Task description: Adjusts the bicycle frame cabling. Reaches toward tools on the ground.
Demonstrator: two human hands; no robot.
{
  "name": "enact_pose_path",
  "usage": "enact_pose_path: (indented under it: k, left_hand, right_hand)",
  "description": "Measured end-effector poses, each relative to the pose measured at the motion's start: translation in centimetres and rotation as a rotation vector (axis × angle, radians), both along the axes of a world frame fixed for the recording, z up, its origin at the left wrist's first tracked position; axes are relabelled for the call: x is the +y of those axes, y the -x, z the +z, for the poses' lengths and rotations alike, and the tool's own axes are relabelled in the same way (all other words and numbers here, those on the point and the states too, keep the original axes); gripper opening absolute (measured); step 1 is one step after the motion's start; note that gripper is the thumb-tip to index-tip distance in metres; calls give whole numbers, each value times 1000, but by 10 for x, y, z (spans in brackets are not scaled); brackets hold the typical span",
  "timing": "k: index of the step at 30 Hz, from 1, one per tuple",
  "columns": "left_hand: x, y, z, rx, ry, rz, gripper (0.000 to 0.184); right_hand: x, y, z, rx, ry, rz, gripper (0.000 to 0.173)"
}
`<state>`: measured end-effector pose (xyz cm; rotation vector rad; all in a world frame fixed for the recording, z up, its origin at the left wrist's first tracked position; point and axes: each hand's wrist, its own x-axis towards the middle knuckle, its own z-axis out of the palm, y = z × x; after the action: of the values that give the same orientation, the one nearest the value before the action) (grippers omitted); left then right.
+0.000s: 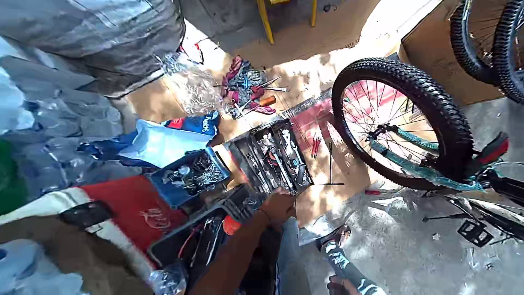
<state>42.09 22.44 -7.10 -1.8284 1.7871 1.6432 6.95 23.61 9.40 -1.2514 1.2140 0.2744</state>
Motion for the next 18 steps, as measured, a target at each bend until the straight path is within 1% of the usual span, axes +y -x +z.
enact_pose_path:
  k: [3, 5, 6, 8, 9, 10, 12, 14, 15, 17, 18]
  left_hand:
    - [14, -32, -53, -26, 23, -23, 36]
    - [30, -44, -83, -42, 72, 17, 33]
    - [38, -50, -98, -37, 93, 43, 35]
    - [57, -49, -131, -43, 181, 124, 36]
    - [70, -46, -145, -56, 242, 183, 36]
    - [84, -43, -159, -95, 348, 251, 34]
    - [108, -31, -183, -193, 572, 376, 40]
    - [121, -13, -188, -235, 691, 485, 45]
    - [125, -2, -182, -234, 695, 528, 44]
    - [132, 27, -157, -221, 595, 583, 36]
    - [138, 41, -143, -213, 535, 602, 32]
  right_hand:
    - [-10, -33, -66, 62, 160, -56, 27]
    - [-24, -51, -122, 64, 239, -90, 25]
    - [-35, -61, -153, 47, 281, -110, 25]
    - [-67, -79, -207, 50, 354, -116, 25]
    - [-83, -90, -231, 77, 365, -103, 25]
    - [-102, -104, -256, 95, 379, -81, 24]
    - [-141, -133, -308, 109, 447, -40, 24]
    - [-182, -158, -361, 115, 565, -32, 25]
    - [-207, -170, -386, 141, 602, -10, 28]
    - [-251, -192, -426, 237, 597, 54, 42]
    - [-267, -205, -446, 293, 563, 101, 54]
